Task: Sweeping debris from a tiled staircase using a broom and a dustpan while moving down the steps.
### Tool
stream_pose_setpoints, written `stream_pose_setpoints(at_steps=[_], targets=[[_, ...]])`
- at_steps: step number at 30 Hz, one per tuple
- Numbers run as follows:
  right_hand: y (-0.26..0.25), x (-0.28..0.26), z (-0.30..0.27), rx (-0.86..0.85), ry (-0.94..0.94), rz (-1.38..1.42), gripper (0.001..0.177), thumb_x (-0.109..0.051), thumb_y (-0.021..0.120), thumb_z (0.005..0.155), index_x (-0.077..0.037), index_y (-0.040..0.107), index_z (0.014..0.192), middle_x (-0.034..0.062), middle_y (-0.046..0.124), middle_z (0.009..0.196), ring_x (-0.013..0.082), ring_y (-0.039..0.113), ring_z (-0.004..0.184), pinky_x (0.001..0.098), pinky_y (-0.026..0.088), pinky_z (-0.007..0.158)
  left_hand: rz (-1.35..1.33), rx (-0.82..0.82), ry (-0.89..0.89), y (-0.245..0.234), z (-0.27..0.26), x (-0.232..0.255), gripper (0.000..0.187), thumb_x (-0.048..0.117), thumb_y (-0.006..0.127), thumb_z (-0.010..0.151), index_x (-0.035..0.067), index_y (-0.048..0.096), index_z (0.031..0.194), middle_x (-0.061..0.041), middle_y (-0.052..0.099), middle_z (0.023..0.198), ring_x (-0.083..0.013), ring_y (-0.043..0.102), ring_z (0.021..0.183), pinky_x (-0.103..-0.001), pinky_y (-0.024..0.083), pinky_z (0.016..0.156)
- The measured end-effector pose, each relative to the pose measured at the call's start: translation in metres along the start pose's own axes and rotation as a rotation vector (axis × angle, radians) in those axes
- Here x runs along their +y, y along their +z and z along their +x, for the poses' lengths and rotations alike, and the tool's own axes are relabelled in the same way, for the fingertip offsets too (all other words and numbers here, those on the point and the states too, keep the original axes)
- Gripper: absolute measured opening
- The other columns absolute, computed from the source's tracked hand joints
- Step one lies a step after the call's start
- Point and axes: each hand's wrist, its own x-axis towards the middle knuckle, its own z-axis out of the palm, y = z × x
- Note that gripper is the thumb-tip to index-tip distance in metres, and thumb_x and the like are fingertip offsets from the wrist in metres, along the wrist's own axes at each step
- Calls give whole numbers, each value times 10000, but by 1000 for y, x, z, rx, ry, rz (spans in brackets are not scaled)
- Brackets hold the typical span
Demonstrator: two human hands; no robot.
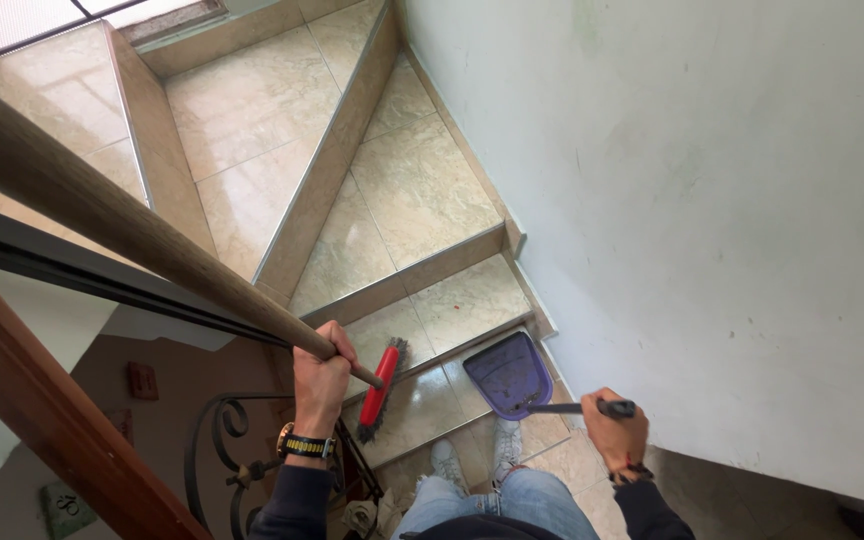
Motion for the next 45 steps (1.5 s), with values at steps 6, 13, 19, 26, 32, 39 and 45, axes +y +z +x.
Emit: stream_pose_setpoints(at_steps=[6, 13, 19, 26, 32, 39, 45], targets=[[-35, -13, -32, -52, 192, 101, 260, -268, 491, 769, -106, 684, 707, 65, 584, 502, 200, 596, 518, 299, 407, 570, -6, -52, -12, 7, 2, -7, 300, -151, 299, 470, 108, 448, 487, -15, 465, 473, -114, 429, 497, -250, 387, 500], [-39, 7, -51, -23, 229, 150, 305, -302, 511, 810, -93, 724, 746, 51, 598, 509, 193, 660, 555, 295, 427, 553, -35, -158, 1, 16, 5, -6, 294, -160, 323, 486, 103, 452, 506, -21, 474, 480, -120, 450, 494, -263, 417, 514], [-43, 14, -65, 1, 274, 156, 298, -302, 532, 812, -79, 718, 749, 54, 636, 560, 177, 671, 568, 276, 442, 579, 21, -236, 35, 28, 4, -6, 276, -131, 304, 464, 104, 450, 475, -12, 484, 461, -106, 435, 484, -245, 410, 481], [-43, 53, -79, 132, 191, 105, 257, -303, 512, 774, -146, 704, 708, 31, 648, 511, 172, 681, 503, 258, 445, 590, -19, -404, 121, 48, -2, -19, 285, -149, 360, 491, 112, 475, 494, 6, 465, 512, -111, 420, 517, -245, 358, 506], [-28, 110, -88, 293, 81, 127, 211, -246, 518, 743, -157, 698, 677, -2, 628, 539, 179, 551, 501, 302, 400, 516, -111, -474, 121, 67, -8, -26, 257, -129, 376, 467, 109, 463, 513, -8, 477, 513, -104, 415, 521, -232, 324, 516], [-24, 168, -105, 290, 240, 170, 158, -215, 554, 714, -151, 694, 679, -27, 626, 522, 130, 552, 477, 270, 399, 513, -85, -501, 23, 86, -16, -29, 242, -142, 337, 457, 85, 394, 518, -50, 409, 507, -134, 397, 514, -232, 300, 486], [-37, 206, -119, 213, 529, 235, 219, -238, 539, 701, -174, 748, 723, -19, 633, 539, 123, 560, 548, 262, 405, 565, -124, -522, 84, 97, -16, -56, 191, -70, 354, 433, 91, 380, 533, -66, 415, 486, -141, 384, 527, -232, 257, 478]])
